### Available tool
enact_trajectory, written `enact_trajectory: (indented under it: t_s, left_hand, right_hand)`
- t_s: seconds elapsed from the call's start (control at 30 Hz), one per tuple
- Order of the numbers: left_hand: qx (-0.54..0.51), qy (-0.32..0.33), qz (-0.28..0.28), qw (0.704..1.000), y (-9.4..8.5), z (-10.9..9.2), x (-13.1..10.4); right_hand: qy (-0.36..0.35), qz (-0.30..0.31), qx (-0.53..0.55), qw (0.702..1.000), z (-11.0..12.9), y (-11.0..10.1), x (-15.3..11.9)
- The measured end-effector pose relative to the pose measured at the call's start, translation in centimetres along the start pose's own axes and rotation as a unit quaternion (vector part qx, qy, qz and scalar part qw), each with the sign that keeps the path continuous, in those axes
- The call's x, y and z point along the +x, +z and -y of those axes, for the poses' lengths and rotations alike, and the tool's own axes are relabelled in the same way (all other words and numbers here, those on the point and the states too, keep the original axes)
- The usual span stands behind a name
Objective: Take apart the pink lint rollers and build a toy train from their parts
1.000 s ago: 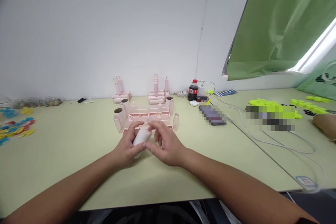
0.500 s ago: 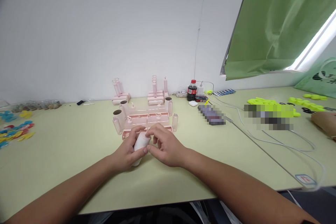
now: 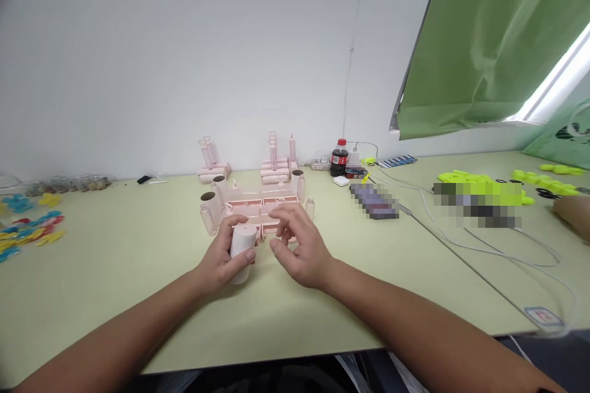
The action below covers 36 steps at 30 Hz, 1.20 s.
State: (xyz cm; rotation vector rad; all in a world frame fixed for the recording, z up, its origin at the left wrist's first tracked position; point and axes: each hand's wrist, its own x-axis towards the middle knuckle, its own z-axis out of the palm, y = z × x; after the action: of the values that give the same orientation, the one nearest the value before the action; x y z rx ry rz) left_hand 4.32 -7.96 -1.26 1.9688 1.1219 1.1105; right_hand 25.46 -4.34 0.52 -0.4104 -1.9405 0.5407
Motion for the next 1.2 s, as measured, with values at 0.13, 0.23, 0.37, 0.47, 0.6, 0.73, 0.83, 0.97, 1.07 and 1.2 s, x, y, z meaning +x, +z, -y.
enact_trajectory:
  t_s: [0.13,0.23,0.37,0.47,0.6,0.73,0.83,0.97,1.07,1.2]
  left_hand:
    - [0.011,-0.002,-0.007,1.0,0.0,0.0,0.1]
    - [0.024,0.044,0.025,0.998,0.0,-0.2,0.2]
    - [0.062,0.059,0.024,0.996,-0.1,-0.4,0.2]
    - [0.084,0.048,0.021,0.995,-0.2,-0.4,0.1]
    - [0.057,0.076,0.049,0.994,-0.1,-0.5,0.2]
    - [0.042,0.074,0.044,0.995,-0.1,-0.7,0.3]
    - [0.047,0.044,0.0,0.998,-0.4,-0.7,0.4]
    - [-0.016,0.021,-0.026,0.999,-0.4,-0.6,0.7]
    - [-0.014,0.014,-0.052,0.998,-0.3,-0.8,0.7]
    - [0.046,0.001,-0.093,0.995,-0.5,-1.3,0.6]
  right_hand:
    - [-0.01,-0.026,-0.007,1.0,0.4,0.2,-0.1]
    - [-0.029,0.108,-0.019,0.994,0.7,0.4,-0.3]
    - [-0.057,0.046,-0.036,0.997,0.8,0.1,-0.3]
    - [-0.058,-0.029,-0.034,0.997,0.8,-0.1,-0.1]
    - [-0.057,0.099,-0.028,0.993,0.9,0.2,-0.1]
    - [-0.073,0.093,-0.027,0.993,0.8,0.0,0.1]
    - [-0.065,0.0,-0.065,0.996,0.8,-0.6,0.3]
    - [0.007,0.035,-0.136,0.99,0.6,-0.8,0.6]
    - [0.13,0.185,-0.243,0.943,0.1,-0.6,0.7]
    - [0.212,0.295,-0.343,0.866,-0.6,-0.2,0.7]
